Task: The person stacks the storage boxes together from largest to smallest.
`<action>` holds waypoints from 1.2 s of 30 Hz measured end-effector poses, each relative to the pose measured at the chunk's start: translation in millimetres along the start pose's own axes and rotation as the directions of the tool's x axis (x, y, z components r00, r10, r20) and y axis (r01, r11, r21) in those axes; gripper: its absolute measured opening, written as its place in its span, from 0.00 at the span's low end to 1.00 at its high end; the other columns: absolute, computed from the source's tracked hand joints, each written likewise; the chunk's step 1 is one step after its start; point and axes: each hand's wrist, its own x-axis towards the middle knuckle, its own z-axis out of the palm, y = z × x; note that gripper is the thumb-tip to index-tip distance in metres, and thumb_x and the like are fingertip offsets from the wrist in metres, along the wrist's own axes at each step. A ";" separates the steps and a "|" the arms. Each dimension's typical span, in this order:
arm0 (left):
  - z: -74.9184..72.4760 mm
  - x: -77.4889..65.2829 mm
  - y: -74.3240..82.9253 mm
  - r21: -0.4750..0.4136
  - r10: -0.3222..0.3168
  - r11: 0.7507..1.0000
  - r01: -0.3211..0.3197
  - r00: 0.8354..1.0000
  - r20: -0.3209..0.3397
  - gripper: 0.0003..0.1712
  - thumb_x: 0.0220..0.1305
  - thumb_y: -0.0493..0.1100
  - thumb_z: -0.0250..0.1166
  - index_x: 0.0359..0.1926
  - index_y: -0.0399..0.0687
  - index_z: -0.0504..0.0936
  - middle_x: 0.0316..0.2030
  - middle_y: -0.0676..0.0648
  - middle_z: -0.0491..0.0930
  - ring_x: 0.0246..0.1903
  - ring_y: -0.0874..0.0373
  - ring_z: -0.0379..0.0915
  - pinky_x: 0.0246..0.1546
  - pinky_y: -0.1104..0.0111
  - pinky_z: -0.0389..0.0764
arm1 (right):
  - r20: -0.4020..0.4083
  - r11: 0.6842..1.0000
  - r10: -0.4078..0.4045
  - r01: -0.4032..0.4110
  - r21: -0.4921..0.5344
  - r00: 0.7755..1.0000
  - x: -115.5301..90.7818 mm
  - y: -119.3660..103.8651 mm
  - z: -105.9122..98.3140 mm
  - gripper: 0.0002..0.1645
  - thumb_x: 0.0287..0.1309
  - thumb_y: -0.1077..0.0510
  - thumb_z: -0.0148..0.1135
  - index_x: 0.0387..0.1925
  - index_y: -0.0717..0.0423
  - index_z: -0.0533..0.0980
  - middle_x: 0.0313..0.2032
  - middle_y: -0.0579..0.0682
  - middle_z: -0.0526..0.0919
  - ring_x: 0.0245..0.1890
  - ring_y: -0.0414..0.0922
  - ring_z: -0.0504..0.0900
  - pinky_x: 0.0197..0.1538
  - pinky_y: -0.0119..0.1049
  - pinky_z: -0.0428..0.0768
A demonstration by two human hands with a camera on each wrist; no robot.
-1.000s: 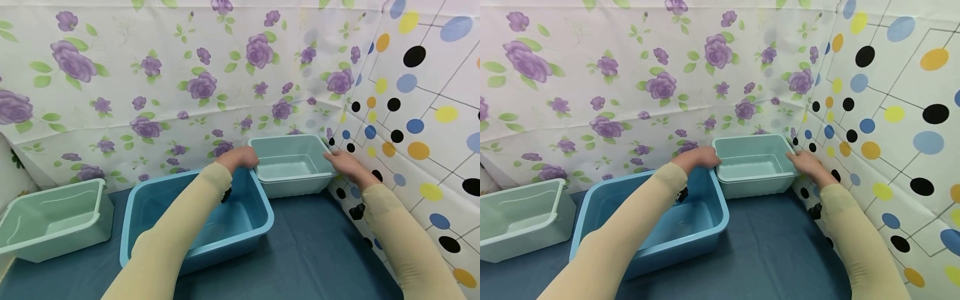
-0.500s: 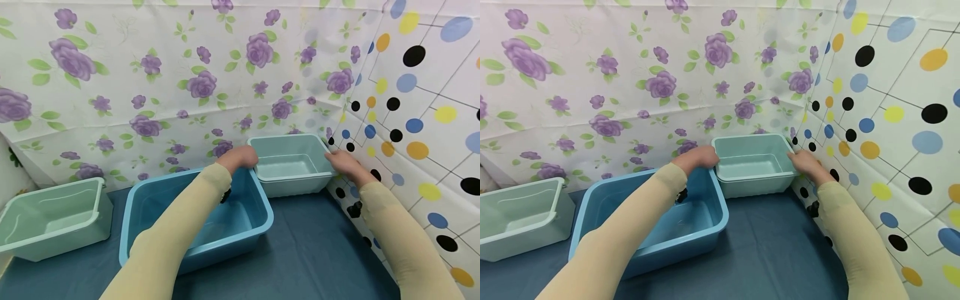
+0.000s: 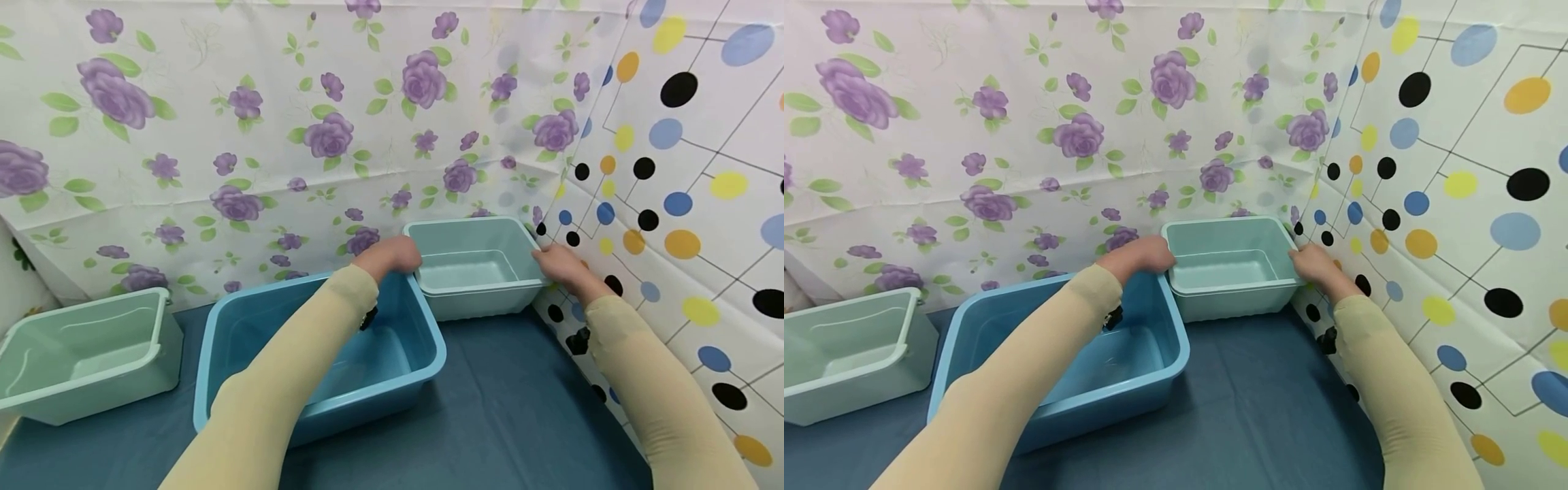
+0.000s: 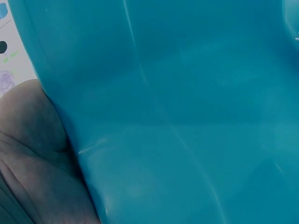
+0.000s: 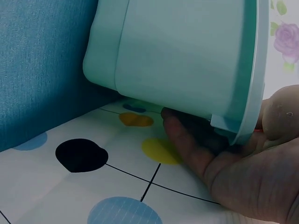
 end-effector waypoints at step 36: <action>7.8 6.2 -10.7 -0.010 0.013 1.000 -0.013 0.999 -0.039 0.22 0.85 0.45 0.49 0.28 0.50 0.75 0.32 0.48 0.71 0.32 0.53 0.66 0.39 0.61 0.71 | 0.005 0.999 -0.034 0.034 -0.013 0.999 -0.4 6.3 3.7 0.37 0.91 0.49 0.37 0.74 0.82 0.66 0.55 0.70 0.77 0.49 0.60 0.76 0.48 0.48 0.77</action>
